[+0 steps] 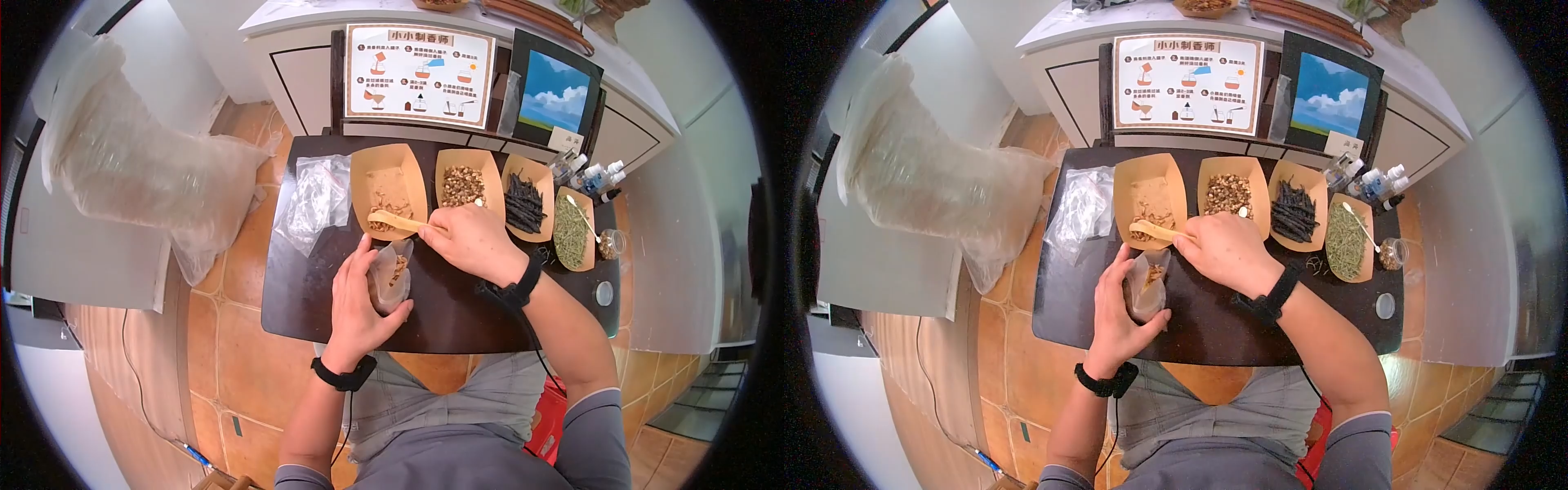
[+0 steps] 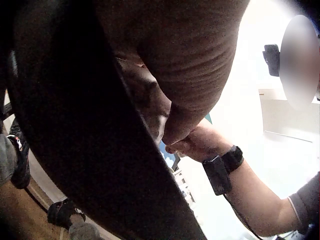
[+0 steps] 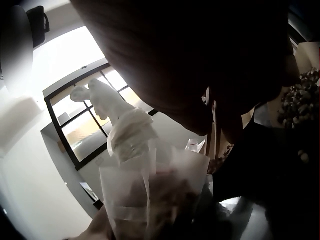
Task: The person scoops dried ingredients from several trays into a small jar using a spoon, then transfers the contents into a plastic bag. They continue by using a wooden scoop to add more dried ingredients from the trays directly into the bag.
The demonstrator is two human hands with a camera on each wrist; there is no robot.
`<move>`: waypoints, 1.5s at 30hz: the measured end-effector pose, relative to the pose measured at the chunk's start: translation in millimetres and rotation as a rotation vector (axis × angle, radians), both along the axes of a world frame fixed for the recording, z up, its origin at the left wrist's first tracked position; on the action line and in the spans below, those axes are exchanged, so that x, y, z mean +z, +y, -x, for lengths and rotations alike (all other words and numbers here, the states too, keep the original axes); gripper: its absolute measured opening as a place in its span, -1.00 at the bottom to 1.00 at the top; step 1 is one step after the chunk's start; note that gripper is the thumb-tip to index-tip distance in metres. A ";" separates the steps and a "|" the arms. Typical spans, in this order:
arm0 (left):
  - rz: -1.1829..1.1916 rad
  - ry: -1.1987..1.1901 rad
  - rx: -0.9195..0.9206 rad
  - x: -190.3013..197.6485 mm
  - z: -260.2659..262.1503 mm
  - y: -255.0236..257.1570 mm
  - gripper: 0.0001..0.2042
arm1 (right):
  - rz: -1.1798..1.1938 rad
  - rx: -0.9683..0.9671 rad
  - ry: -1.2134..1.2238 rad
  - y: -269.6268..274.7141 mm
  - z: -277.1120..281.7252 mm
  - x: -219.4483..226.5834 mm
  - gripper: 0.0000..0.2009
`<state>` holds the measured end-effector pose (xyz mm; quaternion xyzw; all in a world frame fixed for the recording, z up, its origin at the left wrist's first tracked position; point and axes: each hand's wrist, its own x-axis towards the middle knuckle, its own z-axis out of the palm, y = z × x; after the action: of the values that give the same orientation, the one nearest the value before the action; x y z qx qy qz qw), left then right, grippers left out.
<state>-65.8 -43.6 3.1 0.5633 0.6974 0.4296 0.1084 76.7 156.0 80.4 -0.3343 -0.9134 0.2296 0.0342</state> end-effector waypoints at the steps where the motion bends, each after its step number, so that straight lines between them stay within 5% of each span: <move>1: -0.005 0.010 0.005 0.3 0.5 0.0 -0.02 | 0.003 0.001 0.016 0.2 -1.0 -1.2 -0.62; 24: -0.030 -0.021 0.039 -0.2 0.9 -1.8 0.00 | 0.110 -0.092 0.310 -17.9 -53.5 20.8 -0.72; 31: -0.001 -0.050 0.023 -3.8 0.1 -2.0 0.02 | 0.039 0.043 0.238 -47.9 -65.9 27.5 -0.76; 45: -0.015 -0.098 0.018 -7.2 2.2 -2.7 0.00 | 0.133 -0.003 0.266 -51.3 -70.8 33.3 -0.77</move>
<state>-68.0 -46.3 -4.1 0.5361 0.6929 0.4631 0.1344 147.4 104.7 113.7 -0.3037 -0.8831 0.3319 0.1330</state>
